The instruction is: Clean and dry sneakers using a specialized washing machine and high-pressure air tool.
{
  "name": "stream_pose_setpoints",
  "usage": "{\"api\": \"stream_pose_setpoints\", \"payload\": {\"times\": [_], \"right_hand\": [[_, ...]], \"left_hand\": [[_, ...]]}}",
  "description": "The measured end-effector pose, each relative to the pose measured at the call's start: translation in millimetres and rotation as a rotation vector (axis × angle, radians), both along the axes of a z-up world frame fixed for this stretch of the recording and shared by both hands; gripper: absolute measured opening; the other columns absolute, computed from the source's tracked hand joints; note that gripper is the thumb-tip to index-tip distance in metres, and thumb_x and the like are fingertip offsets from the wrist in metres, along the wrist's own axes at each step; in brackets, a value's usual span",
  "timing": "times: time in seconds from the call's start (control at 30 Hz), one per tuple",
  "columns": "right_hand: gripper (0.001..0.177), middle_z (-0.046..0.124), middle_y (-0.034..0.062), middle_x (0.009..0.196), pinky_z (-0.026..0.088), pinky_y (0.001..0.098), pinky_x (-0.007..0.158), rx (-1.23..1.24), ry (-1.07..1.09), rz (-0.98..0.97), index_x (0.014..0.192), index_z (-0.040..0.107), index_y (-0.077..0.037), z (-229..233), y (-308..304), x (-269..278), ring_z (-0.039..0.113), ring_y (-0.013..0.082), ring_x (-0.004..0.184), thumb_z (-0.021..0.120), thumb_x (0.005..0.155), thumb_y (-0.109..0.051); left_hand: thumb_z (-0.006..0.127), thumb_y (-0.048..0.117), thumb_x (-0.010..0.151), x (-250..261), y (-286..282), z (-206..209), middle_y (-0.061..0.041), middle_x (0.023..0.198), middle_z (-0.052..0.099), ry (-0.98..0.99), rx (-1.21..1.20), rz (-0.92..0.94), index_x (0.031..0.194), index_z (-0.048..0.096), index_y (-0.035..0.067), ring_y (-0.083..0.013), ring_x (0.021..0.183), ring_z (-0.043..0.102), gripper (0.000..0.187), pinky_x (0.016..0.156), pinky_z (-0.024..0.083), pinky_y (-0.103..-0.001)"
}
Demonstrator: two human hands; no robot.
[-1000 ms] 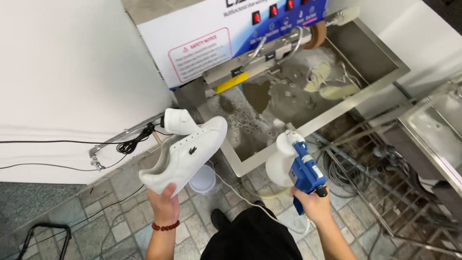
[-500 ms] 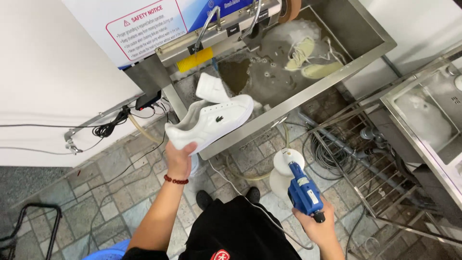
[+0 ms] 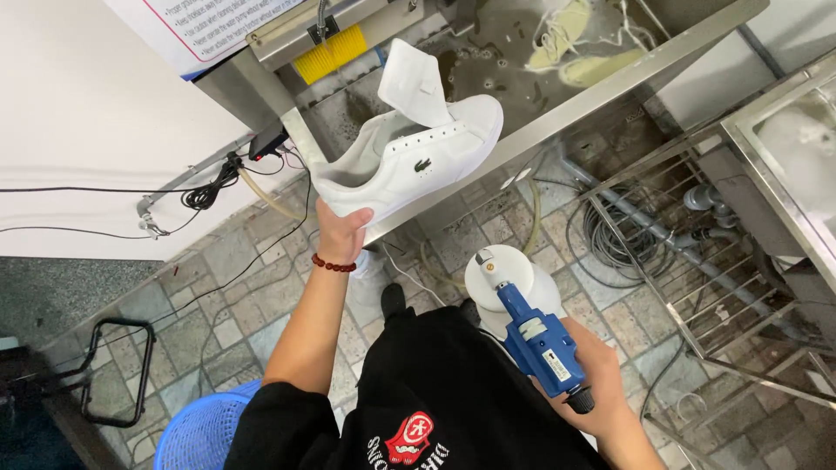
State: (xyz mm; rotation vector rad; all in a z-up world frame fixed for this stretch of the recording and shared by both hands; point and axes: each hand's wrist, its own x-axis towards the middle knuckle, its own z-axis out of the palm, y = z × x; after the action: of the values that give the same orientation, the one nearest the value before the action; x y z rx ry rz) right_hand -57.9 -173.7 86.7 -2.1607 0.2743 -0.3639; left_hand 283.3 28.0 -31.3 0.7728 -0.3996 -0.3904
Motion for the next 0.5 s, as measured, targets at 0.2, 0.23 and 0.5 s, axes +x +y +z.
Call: {"api": "stream_pose_setpoints", "payload": {"times": [0.2, 0.23, 0.5], "right_hand": [[0.051, 0.066, 0.0146, 0.090, 0.054, 0.0366, 0.070, -0.026, 0.083, -0.065, 0.107, 0.064, -0.002, 0.4, 15.0, -1.4, 0.067, 0.0380, 0.079, 0.078, 0.059, -0.014], [0.051, 0.066, 0.0146, 0.090, 0.054, 0.0366, 0.070, -0.027, 0.087, -0.070, 0.107, 0.064, -0.002, 4.5, 17.8, 1.3, 0.067, 0.0380, 0.079, 0.078, 0.059, -0.014], [0.052, 0.068, 0.0146, 0.095, 0.055, 0.0361, 0.073, -0.042, 0.028, -0.052, 0.106, 0.065, -0.002, 12.6, 36.0, 13.3, 0.069, 0.0367, 0.082, 0.079, 0.057, -0.011]], "left_hand": [[0.080, -0.005, 0.077, 12.8, 4.6, -1.6, -0.014, 0.142, 0.059, -0.026, -0.018, -0.029, 0.148, 0.044, -0.006, -0.0269, 0.135, 0.058, 0.080, 0.119, 0.045, -0.041], [0.080, -0.005, 0.077, 14.9, 5.9, -1.6, -0.014, 0.142, 0.059, -0.022, -0.019, -0.034, 0.148, 0.044, -0.006, -0.0269, 0.135, 0.058, 0.080, 0.119, 0.045, -0.041], [0.083, -0.001, 0.076, 28.4, 19.0, 7.6, -0.013, 0.147, 0.055, -0.018, -0.022, -0.061, 0.151, 0.040, -0.004, -0.0269, 0.139, 0.054, 0.086, 0.122, 0.042, -0.041]]}}
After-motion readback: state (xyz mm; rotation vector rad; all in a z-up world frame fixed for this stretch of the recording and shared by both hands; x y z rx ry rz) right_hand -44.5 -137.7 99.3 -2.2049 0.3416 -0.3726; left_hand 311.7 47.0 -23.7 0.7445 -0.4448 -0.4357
